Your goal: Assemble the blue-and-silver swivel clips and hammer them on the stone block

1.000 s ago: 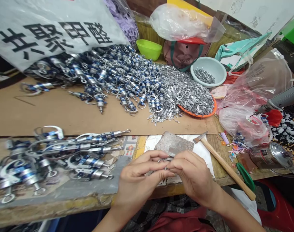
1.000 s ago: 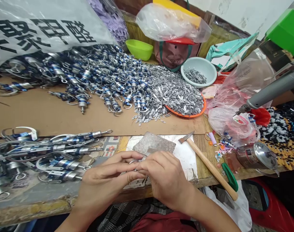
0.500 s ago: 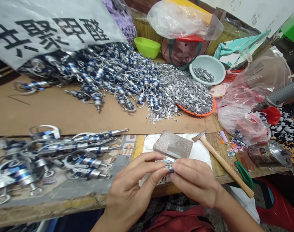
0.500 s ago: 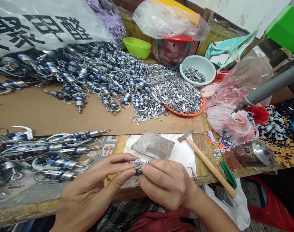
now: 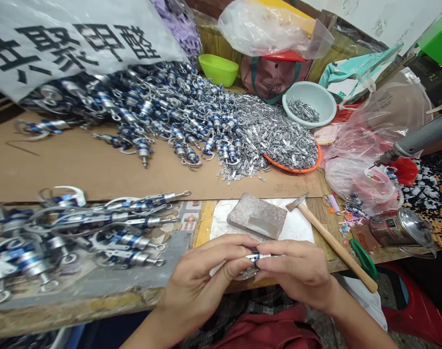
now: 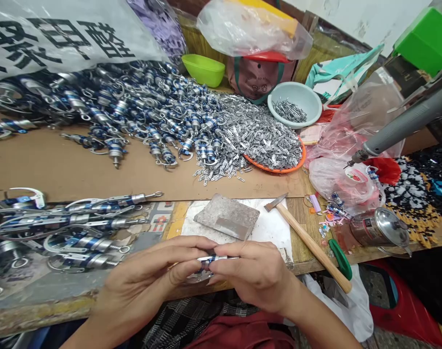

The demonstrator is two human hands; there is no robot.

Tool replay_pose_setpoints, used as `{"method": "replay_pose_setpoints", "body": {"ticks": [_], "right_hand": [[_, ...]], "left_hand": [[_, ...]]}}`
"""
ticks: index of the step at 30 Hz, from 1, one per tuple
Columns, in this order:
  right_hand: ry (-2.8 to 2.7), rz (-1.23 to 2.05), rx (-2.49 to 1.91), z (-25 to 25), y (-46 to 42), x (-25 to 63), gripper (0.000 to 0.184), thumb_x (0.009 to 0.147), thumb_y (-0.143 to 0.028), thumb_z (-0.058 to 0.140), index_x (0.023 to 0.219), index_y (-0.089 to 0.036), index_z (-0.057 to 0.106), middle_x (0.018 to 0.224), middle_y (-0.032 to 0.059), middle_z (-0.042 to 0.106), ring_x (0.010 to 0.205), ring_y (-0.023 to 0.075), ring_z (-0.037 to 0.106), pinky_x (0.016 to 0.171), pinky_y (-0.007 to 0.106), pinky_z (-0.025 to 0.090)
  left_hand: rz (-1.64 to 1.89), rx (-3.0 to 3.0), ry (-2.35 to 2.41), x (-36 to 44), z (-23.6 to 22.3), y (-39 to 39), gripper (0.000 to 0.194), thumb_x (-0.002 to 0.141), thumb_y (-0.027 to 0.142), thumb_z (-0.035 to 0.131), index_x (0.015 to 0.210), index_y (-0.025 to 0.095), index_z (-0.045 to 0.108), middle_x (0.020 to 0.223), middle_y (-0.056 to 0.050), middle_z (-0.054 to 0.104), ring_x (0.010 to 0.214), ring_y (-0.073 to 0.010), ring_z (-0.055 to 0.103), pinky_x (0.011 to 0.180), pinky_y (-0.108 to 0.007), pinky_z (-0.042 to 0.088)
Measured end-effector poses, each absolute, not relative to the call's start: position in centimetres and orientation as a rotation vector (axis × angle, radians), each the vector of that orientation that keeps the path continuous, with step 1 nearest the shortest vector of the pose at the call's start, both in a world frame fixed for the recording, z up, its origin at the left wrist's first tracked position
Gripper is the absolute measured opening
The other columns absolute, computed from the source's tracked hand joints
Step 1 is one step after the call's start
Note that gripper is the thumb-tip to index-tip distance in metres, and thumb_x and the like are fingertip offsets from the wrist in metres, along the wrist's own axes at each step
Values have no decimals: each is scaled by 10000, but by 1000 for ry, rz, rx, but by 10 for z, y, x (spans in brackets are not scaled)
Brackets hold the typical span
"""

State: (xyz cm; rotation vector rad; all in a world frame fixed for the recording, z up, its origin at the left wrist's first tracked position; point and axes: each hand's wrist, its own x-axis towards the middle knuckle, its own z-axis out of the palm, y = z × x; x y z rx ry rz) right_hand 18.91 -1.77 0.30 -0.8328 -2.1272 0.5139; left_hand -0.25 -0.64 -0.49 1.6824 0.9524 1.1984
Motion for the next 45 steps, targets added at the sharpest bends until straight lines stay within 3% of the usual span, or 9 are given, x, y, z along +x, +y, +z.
{"method": "replay_pose_setpoints", "body": {"ticks": [5,9,12,16,20,25,32,40,45], "right_hand": [[-1864,716,-1018,-1,-22,187,151,741,-205,697,890,-176,698,809,61,685,693,124,654,612,205,541],[-1831,851,-1134,7,-19,194,154,745,-255,693,864,-162,715,763,57,669,641,123,624,546,213,509],[-2037,956,-1106,22,4,203,131,792,-229,638,880,-168,714,811,48,676,692,115,624,609,219,508],[-2285,506,-1364,26,70,203,206,847,-112,509,939,-162,688,899,50,697,833,138,632,746,256,485],[-2615,156,-1671,1,123,181,231,824,-59,465,870,-114,684,878,122,685,858,228,625,701,314,461],[-2642,157,-1624,-14,136,168,236,772,-12,464,846,-96,672,926,152,656,871,241,609,681,312,441],[-2464,407,-1333,17,93,202,149,821,-115,545,911,-148,658,843,24,673,753,97,619,692,201,475],[-2699,263,-960,27,27,208,242,858,-60,429,855,-148,655,791,55,658,683,149,560,604,270,422],[-2559,569,-958,24,39,193,153,833,-128,536,837,-140,688,722,41,651,659,128,579,584,219,436]], "left_hand": [[1112,939,1105,18,-15,-18,57,687,237,706,724,223,746,699,-30,748,626,-150,690,574,-178,550],[1133,599,1053,31,-18,-26,469,528,199,816,977,234,687,837,-19,747,751,-145,691,663,-177,552],[1234,546,1120,38,-17,-26,558,538,188,806,1064,225,623,822,0,722,788,-117,670,703,-160,533],[1258,531,1145,46,-16,-24,627,570,202,780,1140,200,521,736,15,682,716,-103,647,674,-176,531],[1210,581,1163,45,-18,-21,592,584,212,772,1101,210,484,745,20,673,753,-113,651,693,-190,535],[1134,654,1096,39,-27,-14,531,586,230,775,978,209,417,746,10,678,694,-134,669,674,-250,557],[1196,552,1116,41,-28,-12,473,551,189,783,817,219,394,673,50,657,686,-102,657,649,-191,536],[1208,555,1029,40,-30,-10,485,553,154,788,810,215,382,670,49,658,624,-116,660,569,-198,541],[1205,584,1015,40,-40,-10,494,567,200,795,820,209,371,714,22,668,600,-107,642,555,-214,541]]}}
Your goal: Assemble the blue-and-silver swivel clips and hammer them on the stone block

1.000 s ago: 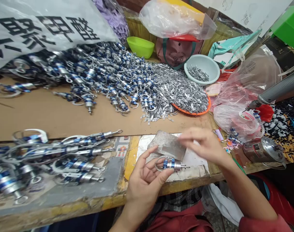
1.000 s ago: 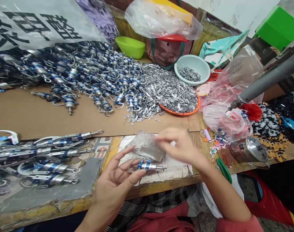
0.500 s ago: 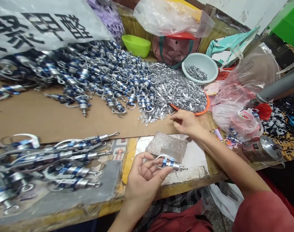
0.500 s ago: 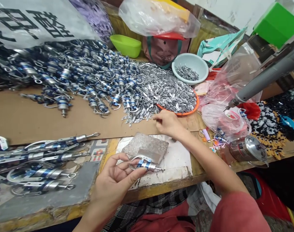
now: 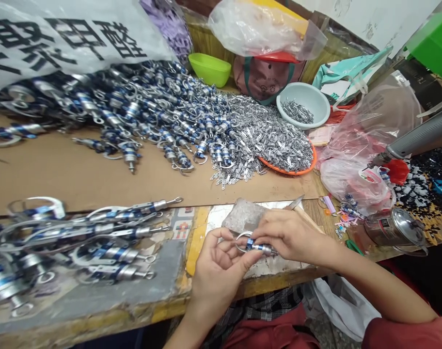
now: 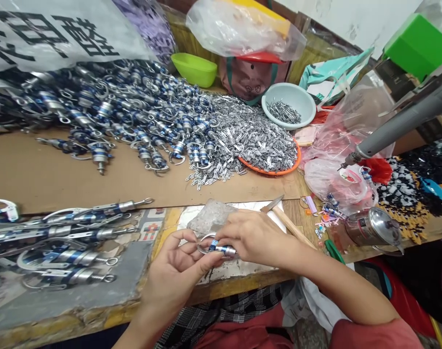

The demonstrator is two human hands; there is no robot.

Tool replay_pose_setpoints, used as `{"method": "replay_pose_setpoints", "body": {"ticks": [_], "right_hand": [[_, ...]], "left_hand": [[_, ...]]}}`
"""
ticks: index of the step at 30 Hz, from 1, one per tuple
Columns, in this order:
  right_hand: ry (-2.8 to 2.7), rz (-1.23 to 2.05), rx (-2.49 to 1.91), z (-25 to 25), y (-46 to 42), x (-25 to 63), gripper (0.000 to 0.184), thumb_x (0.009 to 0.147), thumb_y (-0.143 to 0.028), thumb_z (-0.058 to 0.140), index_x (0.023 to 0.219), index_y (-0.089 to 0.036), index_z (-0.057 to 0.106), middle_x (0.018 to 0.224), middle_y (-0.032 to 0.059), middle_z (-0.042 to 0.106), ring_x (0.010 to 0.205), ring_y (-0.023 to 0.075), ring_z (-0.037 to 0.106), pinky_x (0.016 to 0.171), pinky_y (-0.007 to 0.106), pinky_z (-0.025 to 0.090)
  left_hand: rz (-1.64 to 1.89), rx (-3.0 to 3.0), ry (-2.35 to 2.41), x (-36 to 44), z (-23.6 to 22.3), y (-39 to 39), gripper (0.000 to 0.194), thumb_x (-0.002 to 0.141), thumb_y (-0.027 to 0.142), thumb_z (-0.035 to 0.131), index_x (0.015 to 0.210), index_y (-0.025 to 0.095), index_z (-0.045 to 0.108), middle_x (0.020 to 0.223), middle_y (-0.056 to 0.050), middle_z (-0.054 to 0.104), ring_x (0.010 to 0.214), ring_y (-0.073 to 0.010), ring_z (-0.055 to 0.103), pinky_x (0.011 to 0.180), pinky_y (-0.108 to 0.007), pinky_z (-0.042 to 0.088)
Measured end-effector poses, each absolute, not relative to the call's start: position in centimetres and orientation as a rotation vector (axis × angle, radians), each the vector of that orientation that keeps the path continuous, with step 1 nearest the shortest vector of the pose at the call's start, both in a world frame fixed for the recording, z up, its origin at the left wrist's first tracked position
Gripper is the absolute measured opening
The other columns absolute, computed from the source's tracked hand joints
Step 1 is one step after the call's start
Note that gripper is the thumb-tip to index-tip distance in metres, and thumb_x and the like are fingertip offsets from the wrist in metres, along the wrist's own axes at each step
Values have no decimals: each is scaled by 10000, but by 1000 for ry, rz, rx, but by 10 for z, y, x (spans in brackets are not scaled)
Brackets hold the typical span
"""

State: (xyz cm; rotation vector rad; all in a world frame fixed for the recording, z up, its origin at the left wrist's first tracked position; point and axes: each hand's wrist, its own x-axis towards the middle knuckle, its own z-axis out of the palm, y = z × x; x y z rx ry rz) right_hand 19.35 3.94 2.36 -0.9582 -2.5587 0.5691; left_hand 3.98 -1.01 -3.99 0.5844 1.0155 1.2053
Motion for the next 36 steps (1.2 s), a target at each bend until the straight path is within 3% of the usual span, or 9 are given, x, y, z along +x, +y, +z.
{"method": "replay_pose_setpoints", "body": {"ticks": [6,12,23,31,36], "right_hand": [[-2230,800,-1089,22,41,185,151,812,-87,545,761,-114,684,694,46,681,620,105,612,591,191,478],[-2293,401,-752,9,31,192,187,819,-39,479,818,-95,657,823,108,710,766,149,664,684,233,532],[-2540,-73,-601,15,21,196,340,940,-151,316,781,-114,615,863,77,723,796,153,681,753,261,551],[-2647,-158,-745,26,15,186,408,942,-123,237,753,-149,598,777,55,710,734,132,672,695,233,538],[-2664,15,-828,25,5,201,329,935,-116,252,952,-147,580,957,67,693,921,135,644,804,249,520]], "left_hand": [[1145,548,1004,39,-33,-8,511,562,212,798,811,212,352,700,49,646,618,-101,632,596,-252,557],[1146,582,1006,38,-33,-9,492,578,189,784,812,206,352,701,51,640,587,-80,619,583,-222,542],[1191,531,990,40,-32,-8,506,540,182,801,795,196,364,682,49,654,595,-83,633,556,-192,533],[1242,539,991,40,-44,-13,484,557,183,797,813,208,387,694,38,662,571,-91,645,491,-140,494],[1249,541,1015,40,-41,-12,473,557,190,796,805,206,394,691,28,674,584,-99,650,526,-169,520]]}}
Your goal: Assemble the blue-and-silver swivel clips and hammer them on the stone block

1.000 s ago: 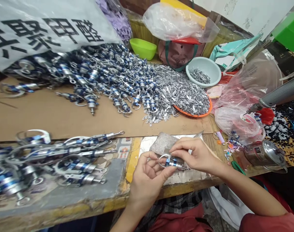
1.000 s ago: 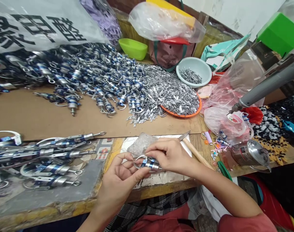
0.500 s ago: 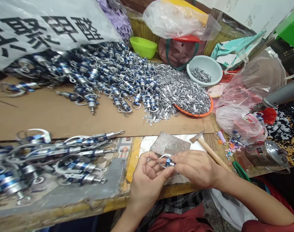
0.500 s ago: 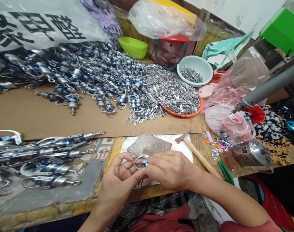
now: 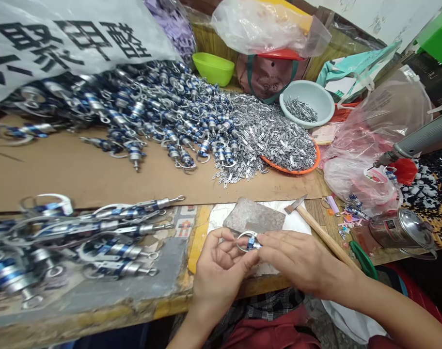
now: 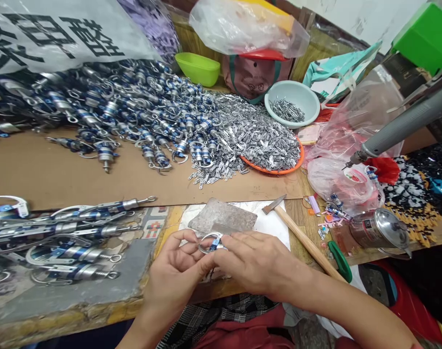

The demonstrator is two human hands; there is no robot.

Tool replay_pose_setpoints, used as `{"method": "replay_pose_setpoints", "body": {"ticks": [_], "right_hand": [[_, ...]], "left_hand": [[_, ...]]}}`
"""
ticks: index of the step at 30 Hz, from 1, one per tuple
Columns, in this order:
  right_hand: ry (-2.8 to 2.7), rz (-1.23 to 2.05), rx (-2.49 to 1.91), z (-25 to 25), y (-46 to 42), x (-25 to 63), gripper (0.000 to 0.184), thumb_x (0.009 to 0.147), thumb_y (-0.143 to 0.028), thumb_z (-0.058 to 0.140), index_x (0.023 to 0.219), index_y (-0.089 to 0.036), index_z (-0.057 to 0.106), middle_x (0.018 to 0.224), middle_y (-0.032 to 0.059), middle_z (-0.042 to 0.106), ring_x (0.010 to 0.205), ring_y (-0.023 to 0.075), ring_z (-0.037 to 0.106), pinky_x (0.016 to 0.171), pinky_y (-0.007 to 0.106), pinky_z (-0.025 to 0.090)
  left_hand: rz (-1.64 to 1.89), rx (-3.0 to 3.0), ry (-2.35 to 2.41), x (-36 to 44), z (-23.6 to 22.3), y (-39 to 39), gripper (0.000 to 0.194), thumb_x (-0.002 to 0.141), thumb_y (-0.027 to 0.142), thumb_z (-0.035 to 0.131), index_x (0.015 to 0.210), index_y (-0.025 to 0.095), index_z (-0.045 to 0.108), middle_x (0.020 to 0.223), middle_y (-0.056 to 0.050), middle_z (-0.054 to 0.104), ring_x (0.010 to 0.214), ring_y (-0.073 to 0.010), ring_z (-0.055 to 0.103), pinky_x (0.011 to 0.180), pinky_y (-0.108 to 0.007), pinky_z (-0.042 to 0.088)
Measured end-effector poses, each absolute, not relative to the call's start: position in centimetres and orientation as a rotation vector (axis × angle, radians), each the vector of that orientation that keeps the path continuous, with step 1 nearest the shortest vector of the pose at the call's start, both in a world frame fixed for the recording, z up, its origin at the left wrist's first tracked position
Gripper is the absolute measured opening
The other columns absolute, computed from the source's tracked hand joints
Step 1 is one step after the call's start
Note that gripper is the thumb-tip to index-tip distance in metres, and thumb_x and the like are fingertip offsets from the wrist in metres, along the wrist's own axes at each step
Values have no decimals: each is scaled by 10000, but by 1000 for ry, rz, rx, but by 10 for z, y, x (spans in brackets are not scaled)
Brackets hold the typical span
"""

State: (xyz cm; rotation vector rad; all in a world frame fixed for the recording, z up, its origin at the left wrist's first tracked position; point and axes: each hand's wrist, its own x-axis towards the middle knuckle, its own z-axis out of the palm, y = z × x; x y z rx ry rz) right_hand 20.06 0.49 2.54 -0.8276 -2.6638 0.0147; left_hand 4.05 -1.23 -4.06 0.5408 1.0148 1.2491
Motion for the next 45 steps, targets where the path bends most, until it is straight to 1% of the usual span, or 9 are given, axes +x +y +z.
{"method": "replay_pose_setpoints", "body": {"ticks": [3,8,12,17,26,34,38,40,45], "right_hand": [[-2456,-17,-1188,9,-2,239,291,916,-134,327,1129,-166,522,1084,81,645,1040,152,590,888,298,486],[-2291,28,-2024,-20,-13,301,357,873,-377,468,1142,-154,541,923,103,629,849,247,628,682,371,533],[-2217,219,-1836,-8,-21,292,241,897,-300,448,1084,-178,539,956,85,621,880,200,610,741,322,519],[-2411,204,-1325,30,-31,255,499,876,-87,409,1352,-223,345,1139,93,609,1020,174,593,817,280,502],[-2445,109,-1263,21,-40,254,620,822,-10,380,1399,-222,298,1089,84,645,976,172,627,763,259,534],[-2126,351,-1580,-8,-30,280,397,877,-240,498,1272,-201,487,1121,85,638,995,180,620,817,298,525],[-2021,385,-1923,-31,-17,315,435,872,-411,484,1211,-147,551,1137,123,641,1016,241,626,851,383,523],[-2122,297,-1992,-35,-13,323,418,872,-430,477,1181,-168,581,1100,114,660,971,245,645,821,393,535],[-2309,-224,-1836,-22,11,301,297,881,-375,477,1053,-208,653,980,90,666,872,223,647,691,337,542]], "left_hand": [[1241,528,1072,41,-36,-12,482,524,179,810,784,195,404,670,35,666,618,-89,646,615,-195,542],[1227,528,1085,39,-34,-11,490,504,175,819,771,191,408,664,42,670,638,-75,643,626,-164,534],[1208,528,1086,39,-35,-10,494,503,187,823,768,193,406,673,34,685,658,-82,651,648,-172,540],[1222,510,1091,40,-32,-10,502,498,181,826,767,196,402,662,54,674,652,-87,652,660,-206,555],[1228,510,1088,41,-29,-7,505,489,162,824,743,191,389,644,57,666,636,-82,654,642,-192,550],[1226,615,1141,32,-18,-11,468,525,193,801,806,210,427,691,26,673,651,-137,668,642,-267,565],[1622,870,1532,-16,-10,-8,506,508,221,801,921,256,512,778,12,682,752,-198,671,724,-338,563],[1757,972,1782,-45,-14,-4,489,491,239,800,901,273,535,792,30,647,811,-222,654,911,-434,485],[1793,889,2073,-95,-24,10,634,434,209,811,1000,216,526,871,-14,616,966,-309,625,952,-542,417]]}}
